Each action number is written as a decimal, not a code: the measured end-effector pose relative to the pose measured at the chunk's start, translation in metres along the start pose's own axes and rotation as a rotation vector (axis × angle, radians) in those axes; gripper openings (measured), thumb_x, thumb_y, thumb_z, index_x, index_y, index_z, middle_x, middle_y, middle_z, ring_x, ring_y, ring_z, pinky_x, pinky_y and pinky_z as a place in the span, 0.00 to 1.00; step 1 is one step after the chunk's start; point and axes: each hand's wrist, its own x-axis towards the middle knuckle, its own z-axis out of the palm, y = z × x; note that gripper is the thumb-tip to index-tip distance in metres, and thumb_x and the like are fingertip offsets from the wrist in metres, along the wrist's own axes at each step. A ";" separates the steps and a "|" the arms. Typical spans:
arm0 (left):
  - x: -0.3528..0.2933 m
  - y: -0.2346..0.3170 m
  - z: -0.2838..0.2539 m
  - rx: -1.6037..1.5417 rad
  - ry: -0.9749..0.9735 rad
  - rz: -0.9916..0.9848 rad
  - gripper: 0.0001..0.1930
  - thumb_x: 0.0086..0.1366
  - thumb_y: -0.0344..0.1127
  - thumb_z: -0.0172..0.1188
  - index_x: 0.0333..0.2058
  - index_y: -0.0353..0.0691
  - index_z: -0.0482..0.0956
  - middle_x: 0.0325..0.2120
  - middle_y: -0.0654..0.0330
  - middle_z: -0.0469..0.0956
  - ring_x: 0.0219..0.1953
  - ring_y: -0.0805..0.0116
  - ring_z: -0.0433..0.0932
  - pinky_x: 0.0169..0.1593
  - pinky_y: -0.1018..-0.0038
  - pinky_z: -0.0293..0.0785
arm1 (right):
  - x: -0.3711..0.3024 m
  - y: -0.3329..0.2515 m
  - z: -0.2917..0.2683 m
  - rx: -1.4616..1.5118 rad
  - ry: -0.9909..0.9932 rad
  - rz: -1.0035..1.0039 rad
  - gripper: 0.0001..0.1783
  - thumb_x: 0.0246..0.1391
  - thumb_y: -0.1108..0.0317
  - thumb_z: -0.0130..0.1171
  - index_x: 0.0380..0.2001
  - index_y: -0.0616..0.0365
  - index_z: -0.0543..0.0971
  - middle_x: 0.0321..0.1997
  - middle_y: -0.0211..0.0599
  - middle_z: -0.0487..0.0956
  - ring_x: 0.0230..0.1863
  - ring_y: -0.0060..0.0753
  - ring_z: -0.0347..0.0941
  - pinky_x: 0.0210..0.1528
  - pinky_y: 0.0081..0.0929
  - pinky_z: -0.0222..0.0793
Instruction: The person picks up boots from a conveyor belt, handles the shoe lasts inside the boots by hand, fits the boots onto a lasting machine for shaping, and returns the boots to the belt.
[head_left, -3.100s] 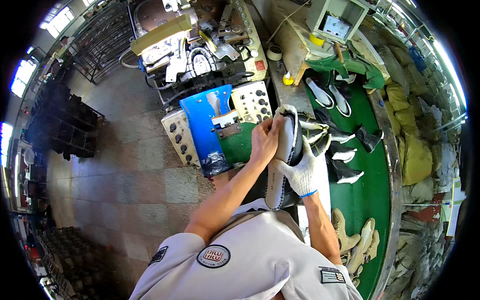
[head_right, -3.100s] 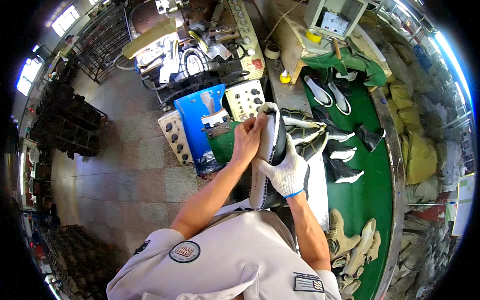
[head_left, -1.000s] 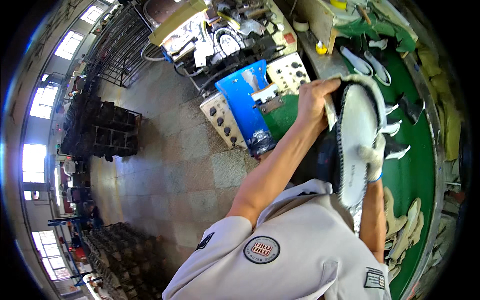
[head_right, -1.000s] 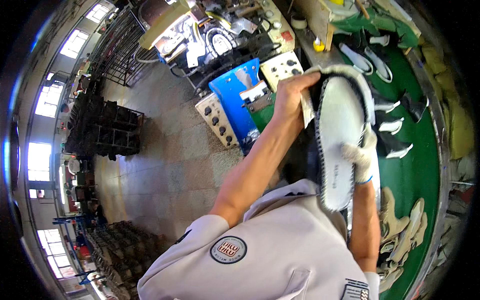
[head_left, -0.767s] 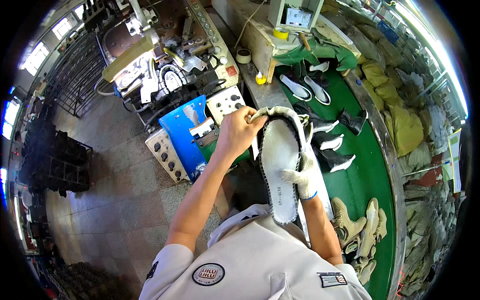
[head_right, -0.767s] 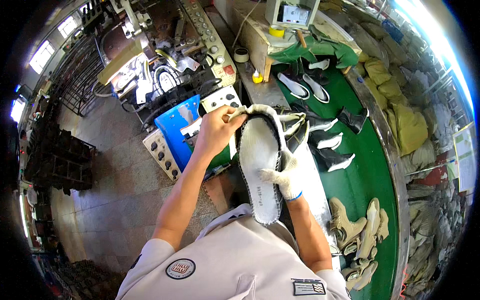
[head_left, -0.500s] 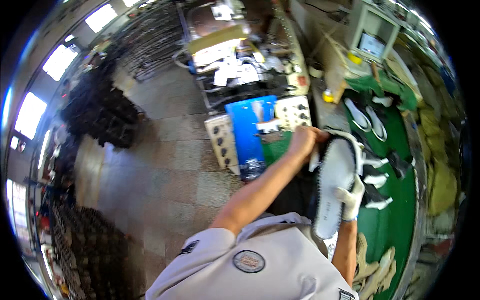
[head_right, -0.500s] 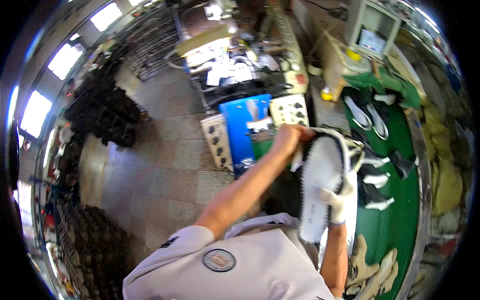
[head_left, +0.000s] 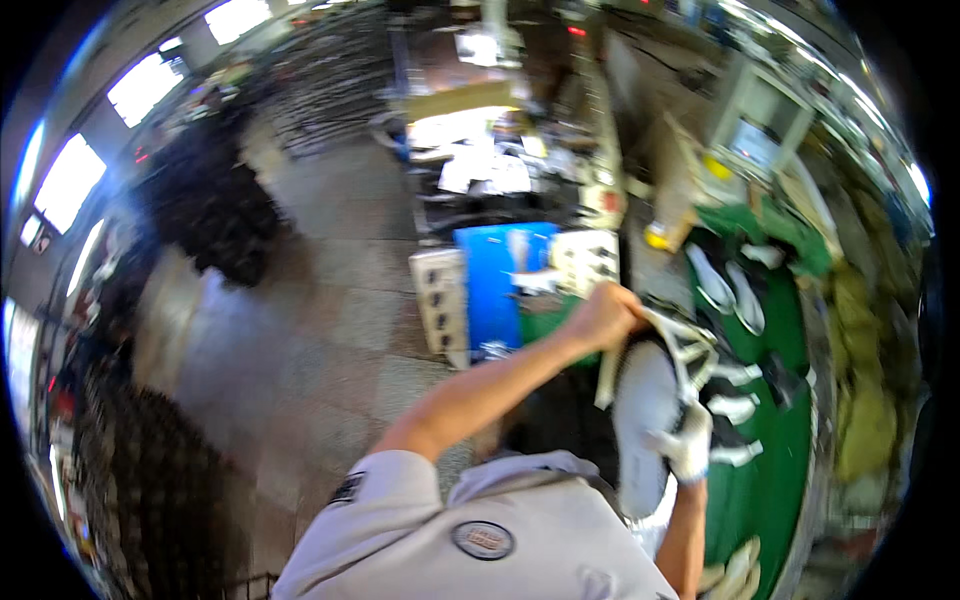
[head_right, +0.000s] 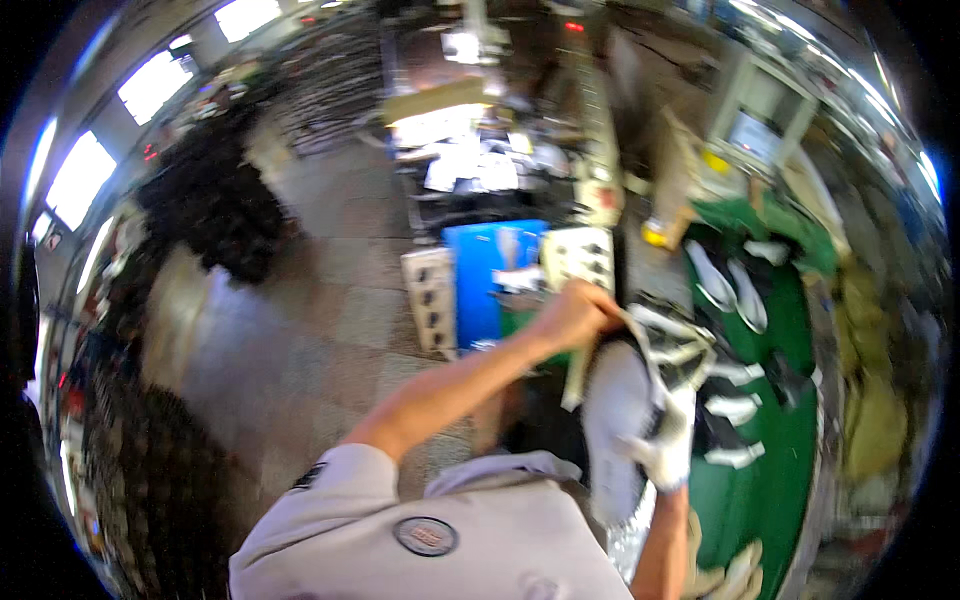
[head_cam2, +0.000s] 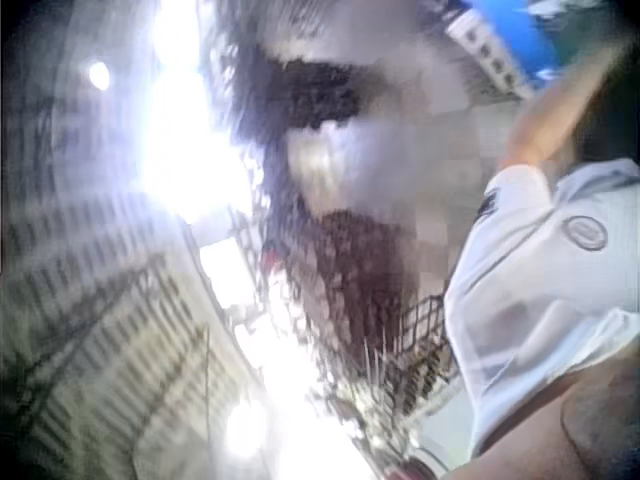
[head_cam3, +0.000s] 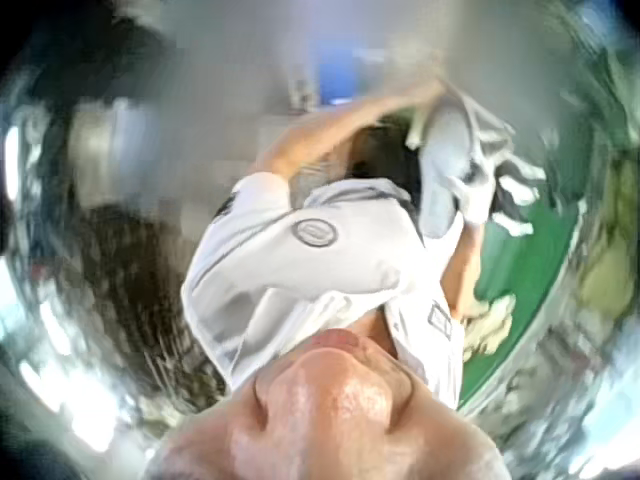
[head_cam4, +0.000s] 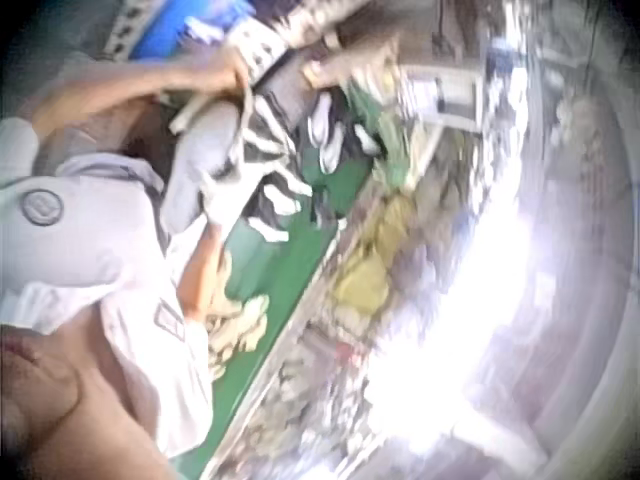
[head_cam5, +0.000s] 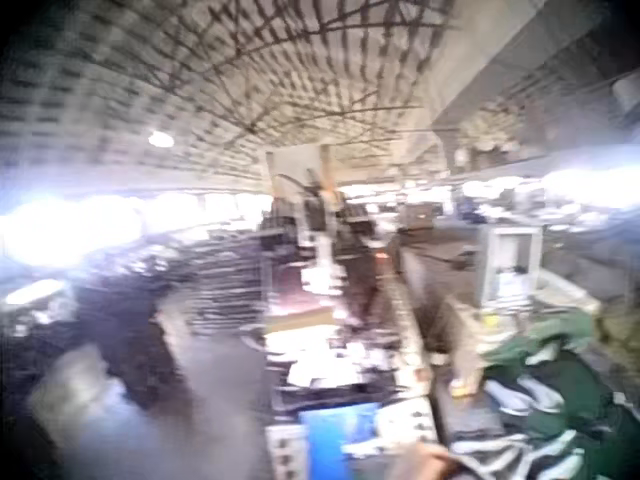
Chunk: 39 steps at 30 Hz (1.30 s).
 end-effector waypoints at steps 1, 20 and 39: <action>0.001 0.008 0.004 0.013 -0.021 0.045 0.08 0.55 0.29 0.65 0.34 0.35 0.88 0.29 0.49 0.86 0.32 0.64 0.85 0.39 0.67 0.79 | -0.004 0.006 -0.005 0.025 0.034 0.004 0.43 0.30 0.68 0.76 0.56 0.70 0.78 0.52 0.42 0.82 0.53 0.36 0.78 0.62 0.36 0.73; -0.020 -0.006 0.047 0.107 -0.023 0.235 0.05 0.58 0.30 0.64 0.31 0.35 0.83 0.27 0.41 0.81 0.31 0.43 0.83 0.38 0.52 0.76 | -0.036 0.074 -0.032 -0.291 0.303 0.048 0.48 0.25 0.58 0.77 0.55 0.71 0.77 0.46 0.41 0.83 0.47 0.36 0.78 0.53 0.36 0.75; -0.020 -0.074 0.179 0.024 -0.667 -0.293 0.25 0.75 0.46 0.60 0.21 0.36 0.73 0.14 0.63 0.72 0.14 0.75 0.71 0.20 0.77 0.66 | -0.336 0.106 -0.055 -0.298 1.036 0.677 0.62 0.31 0.53 0.80 0.69 0.71 0.66 0.68 0.62 0.73 0.68 0.47 0.71 0.72 0.34 0.62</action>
